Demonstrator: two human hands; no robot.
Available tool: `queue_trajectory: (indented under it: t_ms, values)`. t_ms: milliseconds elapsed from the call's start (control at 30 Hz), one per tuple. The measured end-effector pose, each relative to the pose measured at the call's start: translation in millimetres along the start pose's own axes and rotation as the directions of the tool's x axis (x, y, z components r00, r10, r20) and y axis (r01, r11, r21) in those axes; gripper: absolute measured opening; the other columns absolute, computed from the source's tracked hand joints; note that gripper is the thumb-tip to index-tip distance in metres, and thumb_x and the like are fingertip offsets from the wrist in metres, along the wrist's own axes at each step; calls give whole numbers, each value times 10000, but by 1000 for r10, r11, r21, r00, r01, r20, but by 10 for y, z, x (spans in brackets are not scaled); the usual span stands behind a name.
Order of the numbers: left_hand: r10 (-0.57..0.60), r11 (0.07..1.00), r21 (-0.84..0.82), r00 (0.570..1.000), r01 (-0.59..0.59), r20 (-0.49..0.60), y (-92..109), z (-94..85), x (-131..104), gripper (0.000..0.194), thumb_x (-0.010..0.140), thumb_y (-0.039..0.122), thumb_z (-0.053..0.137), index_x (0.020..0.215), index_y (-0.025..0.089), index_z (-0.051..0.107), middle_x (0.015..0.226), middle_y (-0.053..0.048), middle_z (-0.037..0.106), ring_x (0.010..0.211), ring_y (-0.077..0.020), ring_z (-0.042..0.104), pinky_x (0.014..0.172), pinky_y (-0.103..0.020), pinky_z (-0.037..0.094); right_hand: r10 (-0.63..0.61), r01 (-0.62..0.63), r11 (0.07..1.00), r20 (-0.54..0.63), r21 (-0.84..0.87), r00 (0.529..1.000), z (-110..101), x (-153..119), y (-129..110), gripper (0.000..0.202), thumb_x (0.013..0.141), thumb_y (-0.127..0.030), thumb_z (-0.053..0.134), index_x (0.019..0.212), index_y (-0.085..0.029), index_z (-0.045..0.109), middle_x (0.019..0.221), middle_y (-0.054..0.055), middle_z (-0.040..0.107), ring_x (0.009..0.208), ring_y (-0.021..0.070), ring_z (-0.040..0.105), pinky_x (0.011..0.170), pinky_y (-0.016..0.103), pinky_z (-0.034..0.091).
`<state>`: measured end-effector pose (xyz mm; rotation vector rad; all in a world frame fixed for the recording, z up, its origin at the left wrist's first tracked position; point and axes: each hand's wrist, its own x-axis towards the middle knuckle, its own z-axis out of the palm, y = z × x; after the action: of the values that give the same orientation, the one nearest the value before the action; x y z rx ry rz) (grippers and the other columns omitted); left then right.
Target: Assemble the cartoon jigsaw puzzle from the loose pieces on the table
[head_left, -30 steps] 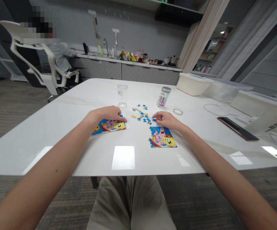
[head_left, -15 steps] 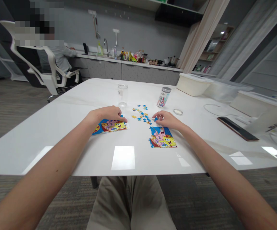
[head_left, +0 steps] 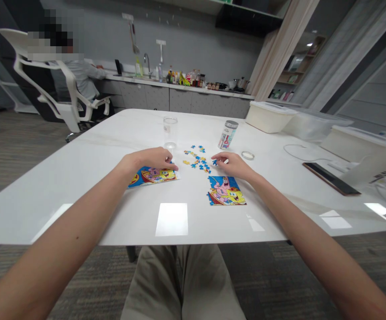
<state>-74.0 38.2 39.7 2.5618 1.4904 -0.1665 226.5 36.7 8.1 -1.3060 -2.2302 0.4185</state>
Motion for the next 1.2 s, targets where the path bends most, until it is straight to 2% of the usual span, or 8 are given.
queue_trajectory:
  t_ms: [200, 333, 467, 633, 800, 967, 1100, 1200]
  values:
    - [162, 958, -195, 956, -212, -245, 312, -84, -50, 443, 779, 588, 547, 854, 166, 660, 628, -10, 582, 566, -134, 487, 571, -257, 342, -64, 49, 964, 47, 262, 997, 42, -30, -201, 176, 742, -189, 597, 897, -154, 673, 845, 45, 698, 766, 143, 626, 661, 239, 475]
    - [238, 884, -351, 943, -310, -233, 520, -45, -29, 400, 811, 515, 550, 1004, 184, 665, 578, 26, 531, 516, -109, 433, 549, -244, 334, -98, 46, 918, 113, 395, 989, 102, -49, -275, 191, 726, -222, 616, 899, -150, 653, 804, 44, 684, 747, 145, 628, 623, 239, 481]
    - [250, 865, -403, 953, -300, -173, 654, 56, 40, 317, 835, 427, 524, 932, 172, 685, 549, 32, 512, 493, -97, 412, 517, -234, 330, -105, 12, 881, 169, 474, 980, 145, -63, -278, 248, 723, -235, 643, 954, -145, 639, 767, 35, 684, 724, 144, 642, 622, 245, 492]
    - [208, 881, -381, 953, -280, -221, 739, 149, 120, 238, 817, 309, 528, 862, 145, 694, 567, 21, 530, 521, -93, 423, 525, -225, 325, -98, -18, 843, 185, 538, 978, 152, -56, -261, 271, 694, -226, 677, 950, -146, 647, 746, 26, 700, 706, 139, 653, 650, 251, 500]
    - [150, 860, -444, 957, -251, -249, 775, 192, 130, 230, 813, 288, 519, 843, 136, 688, 483, 54, 439, 484, -90, 375, 505, -219, 289, -19, -93, 817, 189, 569, 982, 128, -36, -238, 256, 655, -237, 728, 887, -152, 660, 727, 25, 717, 702, 147, 664, 668, 260, 509]
    - [147, 854, -457, 958, -249, -246, 794, 216, 123, 207, 802, 288, 530, 812, 144, 680, 496, 48, 471, 509, -103, 415, 538, -227, 317, -2, -129, 827, 232, 548, 973, 128, -34, -204, 225, 663, -222, 718, 871, -144, 681, 709, 30, 723, 651, 140, 655, 626, 244, 497]
    - [157, 870, -432, 964, -238, -215, 797, 222, 128, 199, 806, 292, 527, 831, 157, 671, 543, 32, 530, 536, -116, 458, 568, -236, 347, -20, -114, 840, 240, 531, 971, 143, -38, -208, 211, 677, -214, 692, 876, -143, 689, 726, 31, 723, 668, 144, 659, 634, 248, 499]
    - [171, 882, -408, 968, -234, -185, 797, 219, 122, 192, 803, 279, 521, 848, 164, 669, 596, 18, 574, 561, -124, 487, 587, -244, 363, -80, -39, 873, 221, 486, 972, 146, -31, -212, 170, 695, -215, 671, 846, -141, 694, 776, 36, 723, 695, 140, 653, 665, 256, 501]
